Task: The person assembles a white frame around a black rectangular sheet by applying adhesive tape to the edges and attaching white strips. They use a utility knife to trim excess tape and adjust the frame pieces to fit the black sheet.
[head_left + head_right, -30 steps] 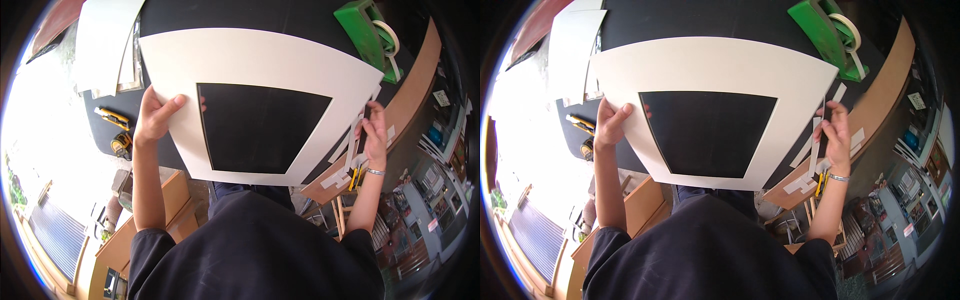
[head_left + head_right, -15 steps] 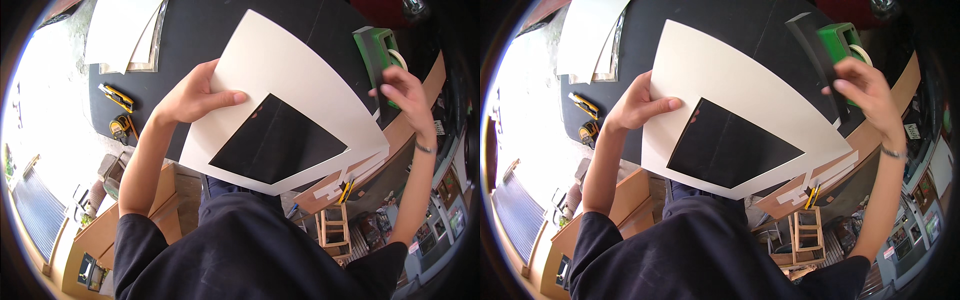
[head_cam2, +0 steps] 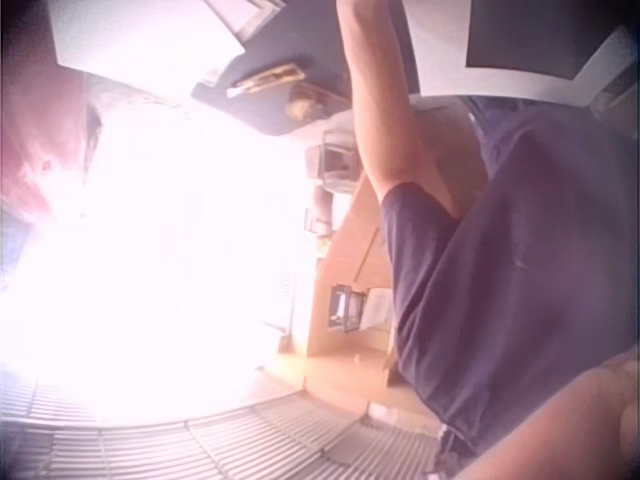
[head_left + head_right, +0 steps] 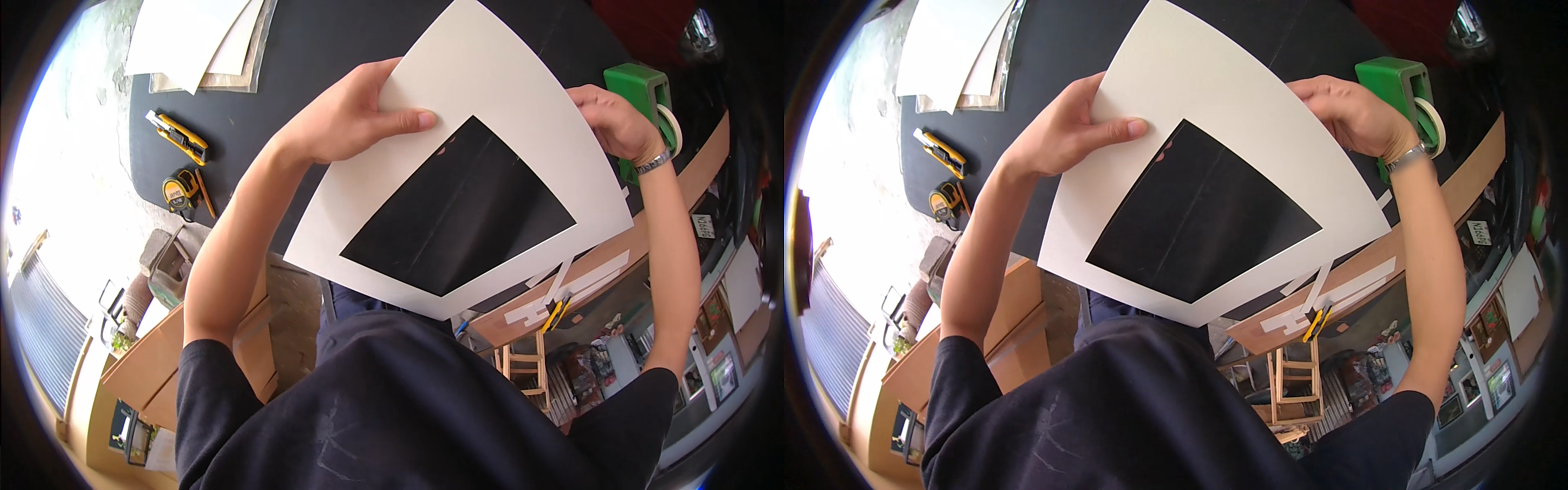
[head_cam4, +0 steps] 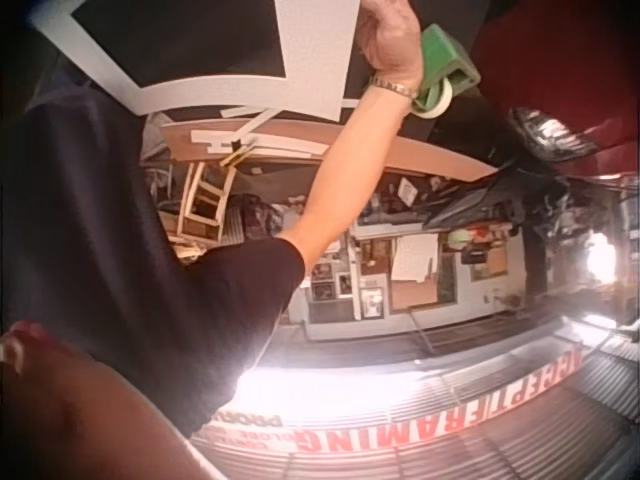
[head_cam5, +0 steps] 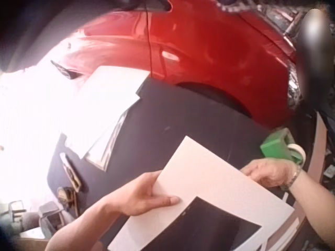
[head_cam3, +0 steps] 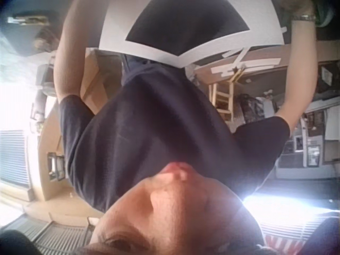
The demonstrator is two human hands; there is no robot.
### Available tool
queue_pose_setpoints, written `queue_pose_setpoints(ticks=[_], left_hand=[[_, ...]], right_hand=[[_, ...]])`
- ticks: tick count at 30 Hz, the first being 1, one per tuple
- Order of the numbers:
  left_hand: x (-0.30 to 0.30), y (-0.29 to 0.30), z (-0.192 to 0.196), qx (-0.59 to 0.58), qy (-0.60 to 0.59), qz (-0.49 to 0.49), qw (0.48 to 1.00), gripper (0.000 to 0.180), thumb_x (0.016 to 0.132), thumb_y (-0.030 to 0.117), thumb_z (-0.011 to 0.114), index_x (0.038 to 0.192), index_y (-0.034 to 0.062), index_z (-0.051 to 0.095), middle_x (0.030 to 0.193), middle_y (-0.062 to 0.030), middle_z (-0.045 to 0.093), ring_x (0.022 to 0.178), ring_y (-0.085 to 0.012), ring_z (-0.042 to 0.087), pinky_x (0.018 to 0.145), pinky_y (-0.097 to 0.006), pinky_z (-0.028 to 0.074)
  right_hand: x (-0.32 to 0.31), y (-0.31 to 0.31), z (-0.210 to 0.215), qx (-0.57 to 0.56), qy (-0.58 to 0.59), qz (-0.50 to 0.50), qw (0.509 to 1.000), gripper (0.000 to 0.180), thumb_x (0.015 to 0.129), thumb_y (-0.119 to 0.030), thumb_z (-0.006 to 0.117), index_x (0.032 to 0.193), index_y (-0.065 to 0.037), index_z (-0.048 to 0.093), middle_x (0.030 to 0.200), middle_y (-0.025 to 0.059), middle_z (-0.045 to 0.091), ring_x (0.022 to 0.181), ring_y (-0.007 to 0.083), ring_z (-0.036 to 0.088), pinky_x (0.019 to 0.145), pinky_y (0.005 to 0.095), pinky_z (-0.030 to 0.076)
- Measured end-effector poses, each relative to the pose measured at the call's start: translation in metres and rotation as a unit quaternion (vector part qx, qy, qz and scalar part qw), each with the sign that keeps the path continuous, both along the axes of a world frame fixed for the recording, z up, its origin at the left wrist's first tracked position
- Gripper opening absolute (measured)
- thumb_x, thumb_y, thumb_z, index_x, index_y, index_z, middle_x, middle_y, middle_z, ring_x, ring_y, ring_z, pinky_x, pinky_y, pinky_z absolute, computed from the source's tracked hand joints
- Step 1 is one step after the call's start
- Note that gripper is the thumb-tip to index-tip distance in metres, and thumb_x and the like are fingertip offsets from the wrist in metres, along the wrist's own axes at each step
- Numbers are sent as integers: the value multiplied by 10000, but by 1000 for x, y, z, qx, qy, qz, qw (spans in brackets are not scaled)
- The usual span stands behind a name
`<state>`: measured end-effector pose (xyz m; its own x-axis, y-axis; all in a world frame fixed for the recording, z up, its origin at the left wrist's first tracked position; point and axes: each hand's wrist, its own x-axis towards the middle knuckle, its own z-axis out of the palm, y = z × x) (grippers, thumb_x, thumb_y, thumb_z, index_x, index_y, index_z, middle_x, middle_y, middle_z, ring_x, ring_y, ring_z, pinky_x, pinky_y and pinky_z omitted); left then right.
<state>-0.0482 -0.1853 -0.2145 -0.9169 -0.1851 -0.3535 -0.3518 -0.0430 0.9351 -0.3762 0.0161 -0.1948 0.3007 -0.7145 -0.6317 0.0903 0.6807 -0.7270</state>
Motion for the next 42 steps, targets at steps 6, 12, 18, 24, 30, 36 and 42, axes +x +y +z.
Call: queue_pose_setpoints(ticks=[6, 12, 18, 24, 30, 36, 42], left_hand=[[0, -2, -15, 19, -14, 10, 1000, 550, 935, 343, 766, 1294, -31, 582, 1034, -171, 756, 826, -219, 773, 755, -339, 645], [2, -3, -28, 37, -20, 13, 999, 512, 948, 312, 753, 1286, -31, 577, 1021, -177, 759, 828, -224, 777, 755, -348, 650], [2, -4, -39, 27, -29, 5, 999, 517, 952, 307, 749, 1297, -30, 564, 1021, -189, 760, 833, -235, 780, 761, -361, 653], [3, -4, -41, 41, -28, 12, 999, 537, 948, 302, 756, 1312, -32, 546, 1012, -193, 758, 851, -242, 780, 770, -378, 654], [5, -4, -41, 36, -36, 25, 998, 543, 935, 324, 769, 1282, -40, 562, 991, -189, 761, 843, -237, 780, 762, -374, 652], [4, -4, -39, 29, -83, 13, 996, 469, 924, 329, 780, 1176, -40, 638, 963, -180, 770, 797, -229, 779, 736, -350, 651], [4, -5, -44, 58, -81, 3, 995, 393, 944, 291, 758, 1148, -37, 681, 961, -165, 775, 803, -208, 778, 740, -335, 645]], right_hand=[[10, -14, -13, -5, -16, -54, 998, 596, 1025, -571, 539, 1268, -59, 724, 1043, 17, 731, 935, 109, 689, 734, 223, 525], [14, -20, -25, -5, 64, -18, 998, 661, 1025, -622, 500, 1189, -29, 742, 965, 40, 726, 919, 100, 682, 744, 224, 521], [21, -29, -34, 16, 98, 7, 995, 750, 981, -687, 522, 1165, 8, 736, 981, 105, 740, 993, 154, 713, 821, 254, 556], [22, -33, -34, 26, 48, 15, 998, 833, 980, -702, 496, 1333, 39, 642, 1270, 169, 692, 1185, 201, 669, 962, 299, 544], [22, -22, -34, -50, 79, -5, 996, 843, 1015, -688, 414, 1503, -5, 489, 1517, 154, 529, 1340, 188, 574, 1068, 271, 480], [15, -24, -49, -29, -52, 41, 997, 920, 976, -777, 335, 1478, -30, 527, 1394, 227, 608, 1211, 254, 672, 952, 329, 576], [33, -29, -47, 11, -141, 41, 989, 966, 946, -827, 237, 1364, -56, 642, 1155, 258, 722, 980, 358, 760, 818, 402, 633]])
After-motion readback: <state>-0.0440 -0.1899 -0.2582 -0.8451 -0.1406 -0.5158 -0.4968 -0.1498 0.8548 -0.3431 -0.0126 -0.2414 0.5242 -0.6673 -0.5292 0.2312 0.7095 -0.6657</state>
